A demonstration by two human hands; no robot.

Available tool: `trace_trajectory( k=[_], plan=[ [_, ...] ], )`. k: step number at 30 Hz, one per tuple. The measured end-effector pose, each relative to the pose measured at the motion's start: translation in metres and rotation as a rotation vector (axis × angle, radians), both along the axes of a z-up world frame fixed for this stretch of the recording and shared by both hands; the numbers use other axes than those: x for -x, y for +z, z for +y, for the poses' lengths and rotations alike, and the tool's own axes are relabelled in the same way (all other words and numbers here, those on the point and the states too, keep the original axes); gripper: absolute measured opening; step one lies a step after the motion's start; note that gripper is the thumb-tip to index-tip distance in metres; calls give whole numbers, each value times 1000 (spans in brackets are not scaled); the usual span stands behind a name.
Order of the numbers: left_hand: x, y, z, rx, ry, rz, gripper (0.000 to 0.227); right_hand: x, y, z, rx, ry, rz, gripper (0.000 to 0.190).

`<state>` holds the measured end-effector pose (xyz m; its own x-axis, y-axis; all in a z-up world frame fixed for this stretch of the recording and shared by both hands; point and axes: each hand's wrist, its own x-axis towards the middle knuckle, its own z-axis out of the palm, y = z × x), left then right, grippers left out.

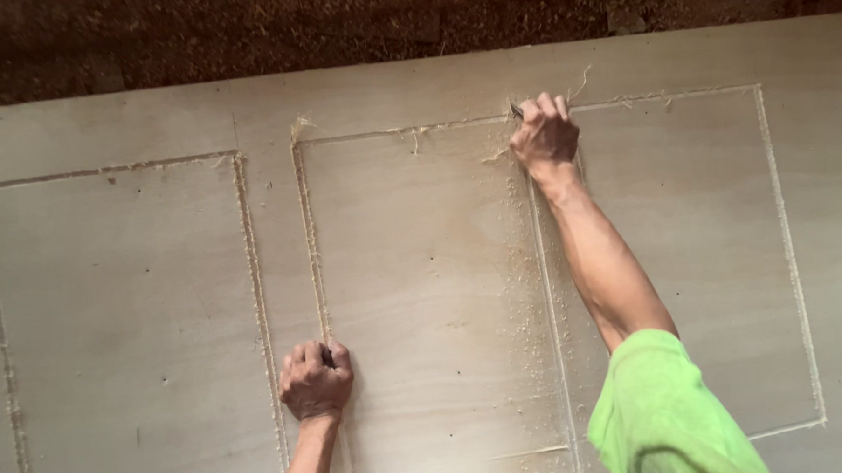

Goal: The person cleans the carved grooves of a wooden door using a small handheld tool to remove sawdust and debris.

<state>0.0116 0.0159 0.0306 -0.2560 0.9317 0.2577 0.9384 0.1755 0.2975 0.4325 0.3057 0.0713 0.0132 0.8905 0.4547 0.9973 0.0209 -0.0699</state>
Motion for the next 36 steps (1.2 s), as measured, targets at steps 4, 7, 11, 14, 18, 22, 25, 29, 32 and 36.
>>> trace_trajectory(
  k=[4,7,11,14,18,22,25,29,32,36],
  plan=[
    [-1,3,1,-22,-17,-1,26,22,4,-49,118,-39,123,21],
    [1,4,-1,2,-11,-16,26,26,1,-55,297,-209,181,33],
    [-2,6,-2,-1,-1,1,29,21,-11,6,114,-171,42,25],
    [0,4,-2,-24,-33,-25,27,21,-23,-31,67,-235,-3,20],
    [1,1,5,2,-6,-14,27,30,-6,-33,244,-316,300,32],
    [3,-2,2,6,-24,-27,26,24,14,10,106,-164,133,24],
    [2,1,-2,-3,-29,-26,26,20,17,-35,260,-201,206,29],
    [3,3,-3,-1,-20,-54,26,31,5,-186,370,-264,182,28],
    [1,-1,-3,-13,-14,-5,28,38,-3,-244,379,-314,191,26],
    [2,-4,-7,4,-9,-4,23,28,-12,-170,26,-157,277,16]
  ],
)
